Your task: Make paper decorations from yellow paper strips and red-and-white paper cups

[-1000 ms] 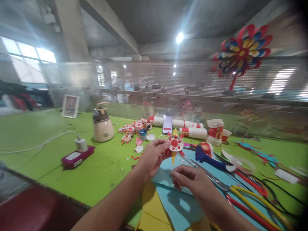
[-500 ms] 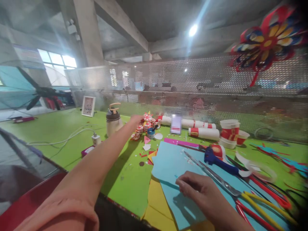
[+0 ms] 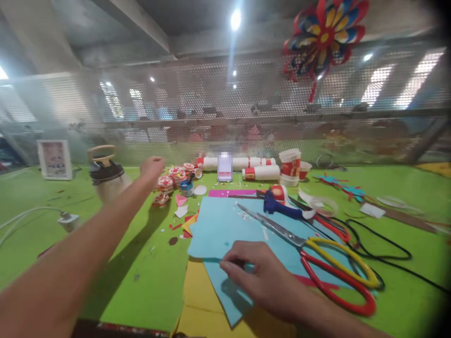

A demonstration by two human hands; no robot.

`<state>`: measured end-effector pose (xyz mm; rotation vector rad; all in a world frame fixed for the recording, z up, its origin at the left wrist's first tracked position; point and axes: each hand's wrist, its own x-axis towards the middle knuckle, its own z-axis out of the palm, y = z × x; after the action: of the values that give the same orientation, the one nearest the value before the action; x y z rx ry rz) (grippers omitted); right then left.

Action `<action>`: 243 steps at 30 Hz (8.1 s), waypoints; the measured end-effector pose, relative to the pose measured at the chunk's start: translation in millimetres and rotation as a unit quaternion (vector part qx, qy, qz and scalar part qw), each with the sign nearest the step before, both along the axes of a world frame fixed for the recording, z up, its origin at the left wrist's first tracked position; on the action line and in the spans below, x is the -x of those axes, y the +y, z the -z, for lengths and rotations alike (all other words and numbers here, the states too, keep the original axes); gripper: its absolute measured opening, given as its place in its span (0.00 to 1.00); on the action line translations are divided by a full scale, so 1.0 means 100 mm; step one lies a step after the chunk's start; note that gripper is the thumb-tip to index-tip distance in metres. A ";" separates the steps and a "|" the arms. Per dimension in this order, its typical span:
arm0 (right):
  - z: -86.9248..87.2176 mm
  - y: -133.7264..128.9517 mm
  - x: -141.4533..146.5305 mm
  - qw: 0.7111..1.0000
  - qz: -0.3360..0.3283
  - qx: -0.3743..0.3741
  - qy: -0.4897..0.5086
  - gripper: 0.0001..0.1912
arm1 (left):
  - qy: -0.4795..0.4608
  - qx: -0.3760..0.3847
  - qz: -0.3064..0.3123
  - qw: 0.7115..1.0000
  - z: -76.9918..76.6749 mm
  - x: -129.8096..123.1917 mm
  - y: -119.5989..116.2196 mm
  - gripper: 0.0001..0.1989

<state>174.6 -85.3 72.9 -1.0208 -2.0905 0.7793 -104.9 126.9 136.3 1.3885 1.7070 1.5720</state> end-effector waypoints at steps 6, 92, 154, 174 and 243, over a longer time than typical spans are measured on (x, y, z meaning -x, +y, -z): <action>0.01 0.06 -0.03 0.998 0.020 -0.047 0.044 0.12 | 0.084 -0.039 0.102 0.990 0.13 -0.57 -0.72 0.10; -0.70 1.57 -0.65 0.798 0.089 -0.270 -0.531 0.24 | 0.395 -0.022 0.078 0.915 0.54 -0.94 -1.29 0.26; 0.23 0.24 -0.38 0.926 0.214 -0.288 0.116 0.24 | -0.380 -0.005 0.468 0.798 0.52 -1.52 -1.61 0.16; 0.23 -0.16 -1.57 0.914 0.207 -0.095 -0.335 0.25 | -0.454 0.013 0.452 0.768 0.58 -1.19 -1.51 0.20; -0.09 -0.21 -0.23 0.999 -0.002 -0.032 -0.034 0.18 | -0.566 -0.186 0.354 0.721 0.46 -1.41 -1.57 0.20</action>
<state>198.1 -106.3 81.8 -1.0213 -2.1613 0.6836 35.6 -29.8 90.2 0.6899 0.0892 1.6846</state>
